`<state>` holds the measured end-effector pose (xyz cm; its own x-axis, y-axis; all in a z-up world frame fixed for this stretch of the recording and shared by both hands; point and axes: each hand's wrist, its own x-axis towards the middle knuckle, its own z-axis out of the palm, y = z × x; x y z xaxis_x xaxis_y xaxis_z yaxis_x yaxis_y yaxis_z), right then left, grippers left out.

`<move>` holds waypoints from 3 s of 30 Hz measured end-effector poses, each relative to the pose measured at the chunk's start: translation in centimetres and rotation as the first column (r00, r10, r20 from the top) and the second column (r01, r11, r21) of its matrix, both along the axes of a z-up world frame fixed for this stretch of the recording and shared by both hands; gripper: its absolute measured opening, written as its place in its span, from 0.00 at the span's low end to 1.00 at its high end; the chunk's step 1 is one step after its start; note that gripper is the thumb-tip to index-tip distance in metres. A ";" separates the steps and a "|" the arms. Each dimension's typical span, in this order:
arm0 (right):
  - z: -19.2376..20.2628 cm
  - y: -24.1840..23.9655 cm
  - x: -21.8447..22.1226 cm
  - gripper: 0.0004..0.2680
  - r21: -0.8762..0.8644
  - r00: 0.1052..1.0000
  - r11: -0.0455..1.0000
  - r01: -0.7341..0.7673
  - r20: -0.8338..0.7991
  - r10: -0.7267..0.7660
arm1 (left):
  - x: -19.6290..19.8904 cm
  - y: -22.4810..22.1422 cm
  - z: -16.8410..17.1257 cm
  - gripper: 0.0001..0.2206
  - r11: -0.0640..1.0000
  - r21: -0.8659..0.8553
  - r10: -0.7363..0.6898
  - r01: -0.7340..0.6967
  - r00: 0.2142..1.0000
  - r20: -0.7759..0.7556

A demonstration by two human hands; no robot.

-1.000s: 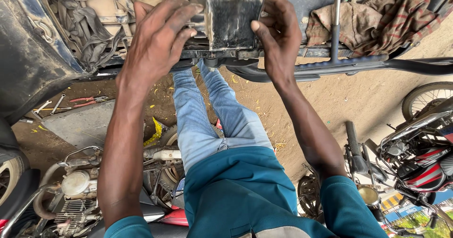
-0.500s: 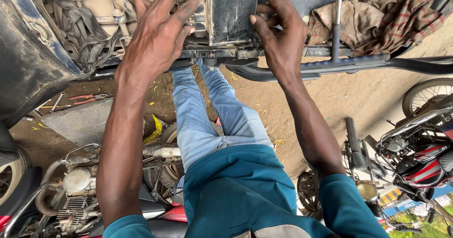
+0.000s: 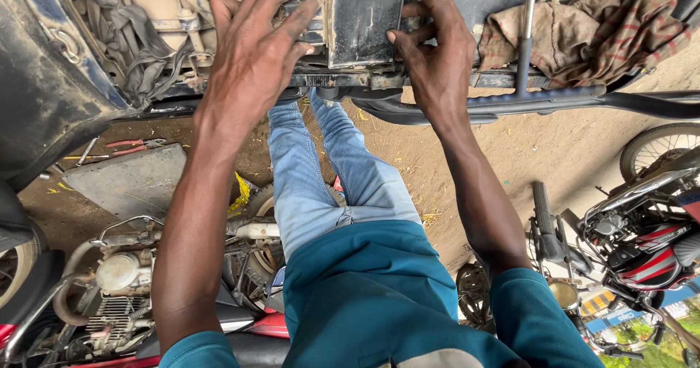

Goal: The recorder is repairing or inspecting a motorcycle's internal components, specifically looking at a black electronic box.

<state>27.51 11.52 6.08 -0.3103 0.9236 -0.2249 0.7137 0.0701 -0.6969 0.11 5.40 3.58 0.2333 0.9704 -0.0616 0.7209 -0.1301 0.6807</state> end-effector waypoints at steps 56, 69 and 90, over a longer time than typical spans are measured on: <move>0.1 -0.8 -1.2 0.16 -0.218 0.975 0.951 0.220 0.045 -0.215 | 4.4 0.5 -1.4 0.24 0.985 0.055 0.166 -0.163 0.985 -0.049; 0.2 -1.1 -0.4 0.14 -0.086 0.973 0.978 0.191 -0.112 -0.200 | 4.7 1.1 -0.4 0.21 0.957 0.052 0.282 -0.285 0.958 0.050; -0.5 -1.6 0.0 0.13 -0.199 0.950 0.947 0.252 -0.136 -0.281 | 5.4 0.9 0.3 0.28 0.955 0.012 0.297 -0.297 0.955 0.023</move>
